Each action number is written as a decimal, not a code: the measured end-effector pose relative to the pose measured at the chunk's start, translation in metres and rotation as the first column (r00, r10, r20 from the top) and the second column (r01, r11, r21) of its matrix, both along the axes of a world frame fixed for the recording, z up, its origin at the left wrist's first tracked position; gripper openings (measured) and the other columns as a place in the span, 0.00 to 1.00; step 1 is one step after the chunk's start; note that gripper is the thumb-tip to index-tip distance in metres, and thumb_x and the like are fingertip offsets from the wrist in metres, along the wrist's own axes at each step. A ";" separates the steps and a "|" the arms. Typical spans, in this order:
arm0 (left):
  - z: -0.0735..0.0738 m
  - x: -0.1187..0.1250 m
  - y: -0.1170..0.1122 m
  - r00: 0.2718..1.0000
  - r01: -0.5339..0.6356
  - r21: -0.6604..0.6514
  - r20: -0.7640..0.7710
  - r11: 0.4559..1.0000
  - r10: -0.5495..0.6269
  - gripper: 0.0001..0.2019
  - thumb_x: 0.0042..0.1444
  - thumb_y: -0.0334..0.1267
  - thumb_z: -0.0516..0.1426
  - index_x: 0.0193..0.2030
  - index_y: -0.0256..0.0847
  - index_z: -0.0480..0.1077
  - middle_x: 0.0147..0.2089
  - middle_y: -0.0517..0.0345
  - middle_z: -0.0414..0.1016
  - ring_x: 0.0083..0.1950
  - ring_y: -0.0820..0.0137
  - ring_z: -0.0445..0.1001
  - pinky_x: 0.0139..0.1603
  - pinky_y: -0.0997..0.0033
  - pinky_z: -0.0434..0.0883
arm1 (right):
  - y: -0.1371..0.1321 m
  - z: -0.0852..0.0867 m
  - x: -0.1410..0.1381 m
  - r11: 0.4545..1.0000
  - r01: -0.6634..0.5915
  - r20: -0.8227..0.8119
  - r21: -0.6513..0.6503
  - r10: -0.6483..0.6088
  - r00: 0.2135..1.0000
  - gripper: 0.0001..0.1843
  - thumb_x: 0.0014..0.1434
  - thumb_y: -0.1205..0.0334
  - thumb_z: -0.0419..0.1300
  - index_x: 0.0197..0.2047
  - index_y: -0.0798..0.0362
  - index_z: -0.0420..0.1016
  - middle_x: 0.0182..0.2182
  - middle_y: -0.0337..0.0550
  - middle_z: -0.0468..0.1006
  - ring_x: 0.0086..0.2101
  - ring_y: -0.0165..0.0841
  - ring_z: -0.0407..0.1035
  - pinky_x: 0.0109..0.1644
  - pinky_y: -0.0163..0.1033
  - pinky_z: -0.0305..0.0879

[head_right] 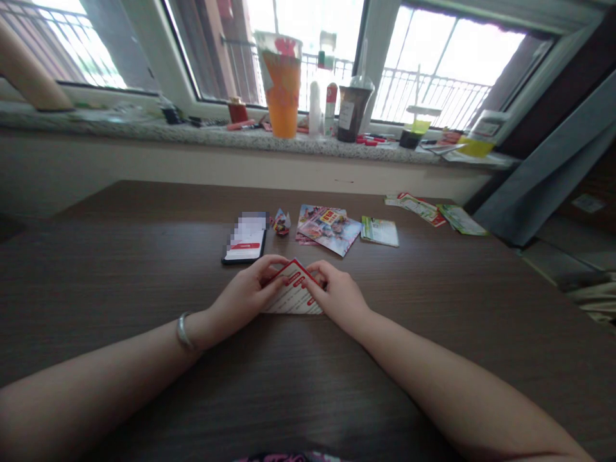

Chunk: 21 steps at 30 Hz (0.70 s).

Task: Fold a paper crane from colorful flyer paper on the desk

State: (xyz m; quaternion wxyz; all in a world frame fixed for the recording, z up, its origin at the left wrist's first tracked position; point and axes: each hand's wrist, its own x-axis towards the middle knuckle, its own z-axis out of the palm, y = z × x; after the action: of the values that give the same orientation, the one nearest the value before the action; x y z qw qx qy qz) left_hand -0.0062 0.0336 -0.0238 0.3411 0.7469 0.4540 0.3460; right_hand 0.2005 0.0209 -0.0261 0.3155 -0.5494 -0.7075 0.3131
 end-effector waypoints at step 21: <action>0.002 -0.003 -0.003 0.865 0.300 0.314 -0.488 0.901 -0.117 0.16 0.61 0.38 0.53 0.56 0.44 0.67 0.65 0.48 0.59 0.66 0.56 0.58 0.67 0.49 0.58 | 0.015 0.002 0.004 0.989 -0.028 0.354 0.143 -0.024 0.935 0.09 0.60 0.59 0.57 0.42 0.50 0.75 0.37 0.42 0.77 0.33 0.32 0.68 0.35 0.36 0.60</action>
State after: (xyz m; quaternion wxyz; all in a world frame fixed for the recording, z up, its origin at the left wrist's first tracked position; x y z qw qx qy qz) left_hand -0.0095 0.0306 -0.0218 0.1094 0.9041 0.3607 0.2015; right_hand 0.2045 0.0355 -0.0237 0.2217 -0.5715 -0.7743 0.1568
